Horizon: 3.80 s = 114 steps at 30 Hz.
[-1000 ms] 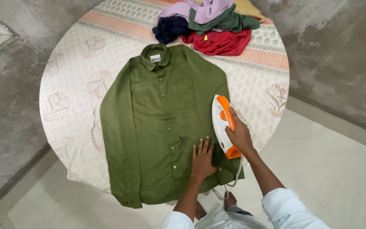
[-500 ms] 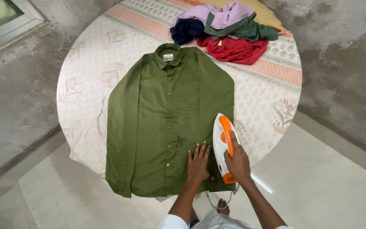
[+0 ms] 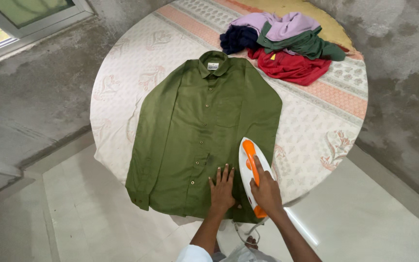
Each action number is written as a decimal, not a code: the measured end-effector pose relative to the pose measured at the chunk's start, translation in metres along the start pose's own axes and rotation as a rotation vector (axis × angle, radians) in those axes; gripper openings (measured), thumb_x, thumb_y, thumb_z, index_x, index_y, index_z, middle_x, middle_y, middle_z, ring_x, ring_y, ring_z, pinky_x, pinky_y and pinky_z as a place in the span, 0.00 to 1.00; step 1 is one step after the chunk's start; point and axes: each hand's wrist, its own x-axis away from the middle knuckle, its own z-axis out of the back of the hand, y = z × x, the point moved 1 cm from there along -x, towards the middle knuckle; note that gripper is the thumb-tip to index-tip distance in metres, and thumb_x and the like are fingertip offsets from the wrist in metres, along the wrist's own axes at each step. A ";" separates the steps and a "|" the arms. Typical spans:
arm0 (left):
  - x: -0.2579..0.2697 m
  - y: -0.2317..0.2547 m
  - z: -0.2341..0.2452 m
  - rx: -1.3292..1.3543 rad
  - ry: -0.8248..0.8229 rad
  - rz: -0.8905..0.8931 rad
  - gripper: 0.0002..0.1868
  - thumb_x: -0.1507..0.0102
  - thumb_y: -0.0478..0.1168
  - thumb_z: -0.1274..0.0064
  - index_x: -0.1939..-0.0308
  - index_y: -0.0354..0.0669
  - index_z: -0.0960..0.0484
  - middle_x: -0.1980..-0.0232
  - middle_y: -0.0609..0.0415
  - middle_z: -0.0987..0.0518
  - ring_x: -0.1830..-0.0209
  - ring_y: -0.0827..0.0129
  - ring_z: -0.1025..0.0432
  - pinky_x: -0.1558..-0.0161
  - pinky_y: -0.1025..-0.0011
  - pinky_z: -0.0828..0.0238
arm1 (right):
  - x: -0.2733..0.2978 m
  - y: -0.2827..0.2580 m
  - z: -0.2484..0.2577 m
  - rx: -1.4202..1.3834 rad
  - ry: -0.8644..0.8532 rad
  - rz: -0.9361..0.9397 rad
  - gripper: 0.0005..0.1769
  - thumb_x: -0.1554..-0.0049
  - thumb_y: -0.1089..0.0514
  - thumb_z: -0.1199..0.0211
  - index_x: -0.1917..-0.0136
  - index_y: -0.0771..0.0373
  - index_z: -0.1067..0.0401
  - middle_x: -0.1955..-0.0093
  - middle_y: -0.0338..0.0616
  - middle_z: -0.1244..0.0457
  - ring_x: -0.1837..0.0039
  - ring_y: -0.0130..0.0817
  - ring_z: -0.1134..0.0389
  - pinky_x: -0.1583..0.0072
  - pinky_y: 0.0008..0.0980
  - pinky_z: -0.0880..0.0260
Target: The person irons a green long-sleeved shirt on a round table, smoothing the fabric and sleeves. They then pick up a second green shirt from a pile of clothes, unfold it, and begin ironing it as well.
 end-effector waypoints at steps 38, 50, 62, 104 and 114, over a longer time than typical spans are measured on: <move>-0.120 -0.020 0.066 -0.171 -0.023 -0.267 0.78 0.67 0.61 0.19 0.19 0.57 0.50 0.16 0.46 0.66 0.17 0.44 0.71 0.30 0.23 0.67 | -0.212 -0.029 0.029 0.495 -0.040 0.186 0.47 0.43 0.53 0.38 0.18 0.33 0.55 0.50 0.52 0.34 0.54 0.56 0.29 0.46 0.51 0.28; -0.144 -0.021 0.059 -0.254 -0.189 -0.368 0.82 0.67 0.66 0.20 0.18 0.65 0.58 0.15 0.46 0.74 0.18 0.37 0.77 0.36 0.14 0.72 | -0.308 -0.054 0.011 0.449 0.077 -0.012 0.46 0.41 0.55 0.40 0.16 0.35 0.57 0.49 0.57 0.34 0.54 0.59 0.29 0.46 0.54 0.29; -0.145 -0.021 0.066 -0.236 -0.215 -0.375 0.83 0.65 0.64 0.20 0.17 0.62 0.62 0.15 0.46 0.76 0.18 0.36 0.79 0.37 0.12 0.73 | -0.276 -0.032 0.010 0.398 0.043 0.019 0.50 0.45 0.55 0.37 0.17 0.33 0.58 0.42 0.60 0.35 0.52 0.63 0.30 0.49 0.54 0.27; -0.143 0.028 0.048 -0.624 -0.279 -0.031 0.80 0.59 0.51 0.19 0.17 0.65 0.65 0.15 0.46 0.75 0.16 0.41 0.66 0.28 0.32 0.53 | -0.249 0.147 0.147 -0.963 0.277 0.012 0.35 0.44 0.72 0.36 0.25 0.65 0.40 0.44 0.41 0.36 0.42 0.28 0.34 0.39 0.31 0.31; -0.156 0.022 0.023 -0.638 -0.260 0.016 0.61 0.42 0.44 0.32 0.17 0.67 0.63 0.15 0.46 0.75 0.17 0.39 0.65 0.28 0.33 0.54 | -0.255 0.151 0.144 -1.009 0.241 0.096 0.35 0.52 0.79 0.39 0.32 0.65 0.36 0.45 0.40 0.37 0.41 0.30 0.34 0.39 0.32 0.31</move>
